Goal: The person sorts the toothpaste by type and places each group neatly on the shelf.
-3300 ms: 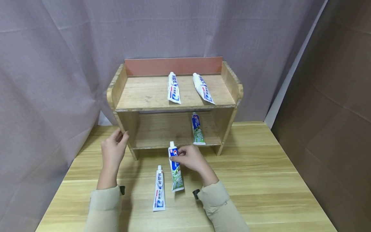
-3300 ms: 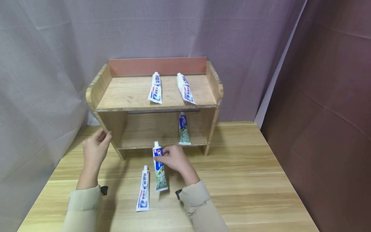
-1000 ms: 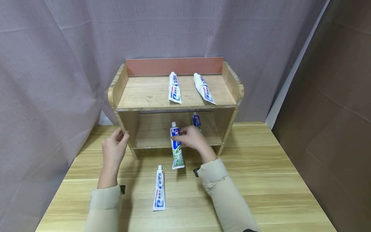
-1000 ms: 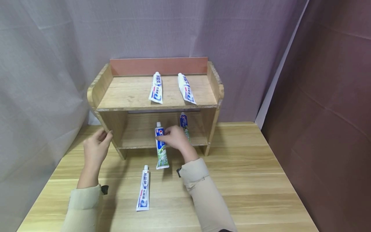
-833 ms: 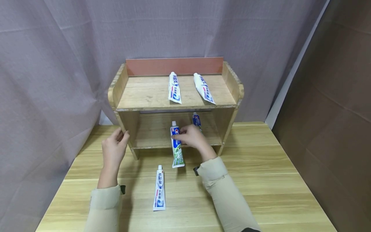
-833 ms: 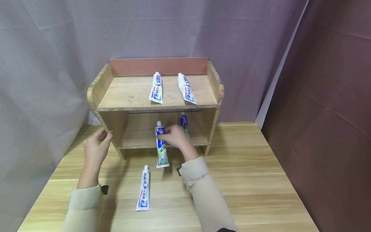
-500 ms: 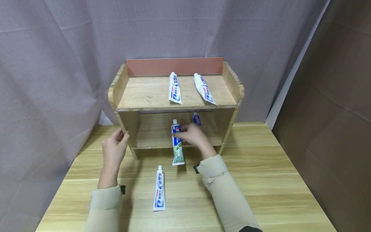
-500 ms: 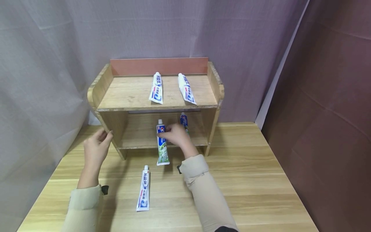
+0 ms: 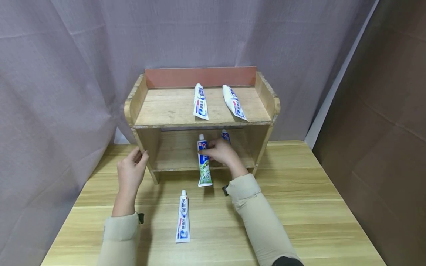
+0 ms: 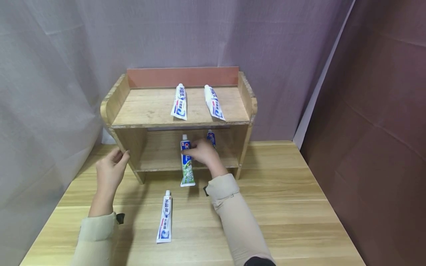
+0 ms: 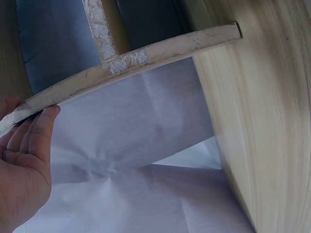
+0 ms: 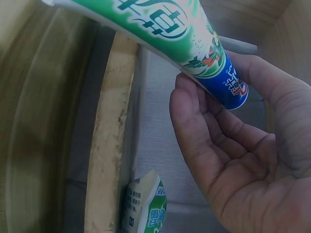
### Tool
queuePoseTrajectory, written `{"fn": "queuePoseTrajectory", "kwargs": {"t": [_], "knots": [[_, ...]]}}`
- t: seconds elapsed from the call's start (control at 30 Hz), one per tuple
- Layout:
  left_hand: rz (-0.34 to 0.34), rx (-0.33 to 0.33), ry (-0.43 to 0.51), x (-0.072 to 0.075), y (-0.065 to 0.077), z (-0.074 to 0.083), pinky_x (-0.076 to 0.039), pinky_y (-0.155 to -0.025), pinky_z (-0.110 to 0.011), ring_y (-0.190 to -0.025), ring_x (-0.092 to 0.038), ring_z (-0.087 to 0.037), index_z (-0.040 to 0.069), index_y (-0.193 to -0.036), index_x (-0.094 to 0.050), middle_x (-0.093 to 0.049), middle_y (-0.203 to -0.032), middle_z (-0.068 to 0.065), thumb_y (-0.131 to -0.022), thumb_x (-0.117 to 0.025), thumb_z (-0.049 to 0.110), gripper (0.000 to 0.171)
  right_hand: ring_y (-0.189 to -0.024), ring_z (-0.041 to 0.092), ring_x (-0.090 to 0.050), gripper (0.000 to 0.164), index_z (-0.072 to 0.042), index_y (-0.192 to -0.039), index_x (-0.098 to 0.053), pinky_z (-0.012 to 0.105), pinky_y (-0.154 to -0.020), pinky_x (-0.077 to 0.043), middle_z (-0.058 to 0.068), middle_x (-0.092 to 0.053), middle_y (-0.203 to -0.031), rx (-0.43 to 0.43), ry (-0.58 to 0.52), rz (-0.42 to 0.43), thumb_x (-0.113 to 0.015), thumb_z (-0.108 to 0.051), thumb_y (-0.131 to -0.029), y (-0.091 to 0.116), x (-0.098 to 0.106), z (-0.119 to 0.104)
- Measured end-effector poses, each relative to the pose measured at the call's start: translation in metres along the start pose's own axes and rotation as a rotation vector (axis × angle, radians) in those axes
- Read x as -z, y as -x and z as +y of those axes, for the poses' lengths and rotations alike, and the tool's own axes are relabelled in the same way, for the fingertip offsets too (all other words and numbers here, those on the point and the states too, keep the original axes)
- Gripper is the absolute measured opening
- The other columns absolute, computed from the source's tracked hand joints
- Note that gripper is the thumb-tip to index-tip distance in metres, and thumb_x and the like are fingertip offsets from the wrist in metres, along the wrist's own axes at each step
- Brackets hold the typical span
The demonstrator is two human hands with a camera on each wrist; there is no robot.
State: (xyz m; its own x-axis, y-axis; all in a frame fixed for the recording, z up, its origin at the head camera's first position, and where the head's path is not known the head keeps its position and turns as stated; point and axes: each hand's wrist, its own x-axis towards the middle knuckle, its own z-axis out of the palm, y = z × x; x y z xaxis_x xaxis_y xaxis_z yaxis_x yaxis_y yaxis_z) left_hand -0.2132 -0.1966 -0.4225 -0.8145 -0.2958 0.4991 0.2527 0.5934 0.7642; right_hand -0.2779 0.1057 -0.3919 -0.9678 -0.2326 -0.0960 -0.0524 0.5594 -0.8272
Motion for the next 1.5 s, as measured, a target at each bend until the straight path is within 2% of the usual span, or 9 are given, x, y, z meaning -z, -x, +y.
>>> {"fn": "queuePoseTrajectory", "kwargs": {"t": [0.13,0.37,0.57,0.7,0.87,1.07,1.17,1.37,1.5], "knots": [[-0.004,0.006,-0.005,0.0,0.001,0.0,-0.06,-0.082,-0.035,-0.096,-0.074,-0.031,0.006,-0.117,-0.074,-0.073,-0.106,-0.018,-0.096,-0.067,0.02,0.027,-0.086,0.033,-0.073,0.046,0.003,-0.11,-0.069,0.045,-0.081,-0.063,0.012,-0.072,-0.094,-0.001,-0.005,-0.001,-0.08,-0.034,-0.084,-0.002,0.0,0.0],[0.003,-0.026,0.005,-0.001,0.0,-0.001,-0.06,-0.081,-0.033,-0.095,-0.074,-0.032,0.003,-0.116,-0.073,-0.073,-0.105,-0.019,-0.095,-0.066,0.016,0.025,-0.083,0.031,-0.073,0.04,0.001,-0.105,-0.071,0.042,-0.077,-0.063,0.011,-0.072,-0.093,0.007,0.005,0.006,-0.08,-0.033,-0.085,-0.012,0.003,-0.002],[0.005,-0.017,-0.006,0.0,0.0,0.0,-0.06,-0.081,-0.035,-0.094,-0.074,-0.032,0.005,-0.116,-0.074,-0.073,-0.105,-0.019,-0.095,-0.067,0.018,0.026,-0.08,0.029,-0.072,0.039,0.001,-0.104,-0.07,0.041,-0.076,-0.063,0.012,-0.072,-0.092,-0.022,0.005,-0.005,-0.081,-0.032,-0.085,-0.023,0.004,-0.003],[0.002,-0.005,-0.011,0.0,0.001,0.0,-0.061,-0.082,-0.037,-0.095,-0.074,-0.032,0.005,-0.117,-0.074,-0.073,-0.105,-0.019,-0.096,-0.067,0.02,0.027,-0.077,0.029,-0.071,0.038,0.001,-0.102,-0.071,0.04,-0.073,-0.063,0.012,-0.072,-0.089,-0.008,0.014,0.006,-0.081,-0.031,-0.085,-0.032,0.004,-0.005],[-0.001,-0.001,-0.017,0.0,0.001,-0.001,-0.061,-0.083,-0.039,-0.095,-0.074,-0.032,0.006,-0.117,-0.073,-0.073,-0.106,-0.019,-0.096,-0.067,0.021,0.027,-0.077,0.028,-0.072,0.045,0.003,-0.109,-0.071,0.037,-0.071,-0.064,0.012,-0.072,-0.087,-0.013,0.045,0.032,-0.081,-0.034,-0.085,-0.038,0.004,-0.007],[0.006,-0.013,-0.012,0.0,0.0,-0.001,-0.061,-0.082,-0.038,-0.095,-0.074,-0.033,0.005,-0.116,-0.074,-0.073,-0.105,-0.019,-0.096,-0.066,0.02,0.026,-0.079,0.03,-0.073,0.049,0.006,-0.112,-0.069,0.039,-0.073,-0.064,0.012,-0.072,-0.086,-0.026,0.039,0.04,-0.08,-0.033,-0.085,-0.045,0.002,-0.006],[0.007,-0.01,-0.013,0.0,0.0,0.0,-0.061,-0.082,-0.039,-0.095,-0.074,-0.032,0.005,-0.116,-0.074,-0.073,-0.105,-0.018,-0.096,-0.066,0.02,0.026,-0.078,0.03,-0.073,0.05,0.008,-0.117,-0.066,0.039,-0.073,-0.064,0.016,-0.072,-0.092,-0.026,0.022,0.028,-0.08,-0.03,-0.086,-0.049,0.002,-0.004],[0.007,-0.005,-0.018,0.0,0.0,0.0,-0.061,-0.082,-0.039,-0.095,-0.074,-0.032,0.006,-0.116,-0.074,-0.073,-0.105,-0.018,-0.095,-0.067,0.02,0.026,-0.078,0.03,-0.072,0.072,0.0,-0.147,-0.047,0.037,-0.07,-0.064,0.023,-0.068,-0.12,-0.003,0.018,0.0,-0.078,-0.024,-0.087,-0.065,0.002,-0.001],[0.012,-0.012,-0.019,-0.001,0.0,-0.001,-0.061,-0.082,-0.039,-0.095,-0.074,-0.032,0.005,-0.115,-0.074,-0.073,-0.104,-0.018,-0.095,-0.067,0.019,0.025,-0.084,0.03,-0.071,0.077,-0.003,-0.151,-0.042,0.036,-0.068,-0.064,0.022,-0.064,-0.128,0.008,0.046,0.016,-0.079,-0.023,-0.086,-0.073,0.001,0.002]]}}
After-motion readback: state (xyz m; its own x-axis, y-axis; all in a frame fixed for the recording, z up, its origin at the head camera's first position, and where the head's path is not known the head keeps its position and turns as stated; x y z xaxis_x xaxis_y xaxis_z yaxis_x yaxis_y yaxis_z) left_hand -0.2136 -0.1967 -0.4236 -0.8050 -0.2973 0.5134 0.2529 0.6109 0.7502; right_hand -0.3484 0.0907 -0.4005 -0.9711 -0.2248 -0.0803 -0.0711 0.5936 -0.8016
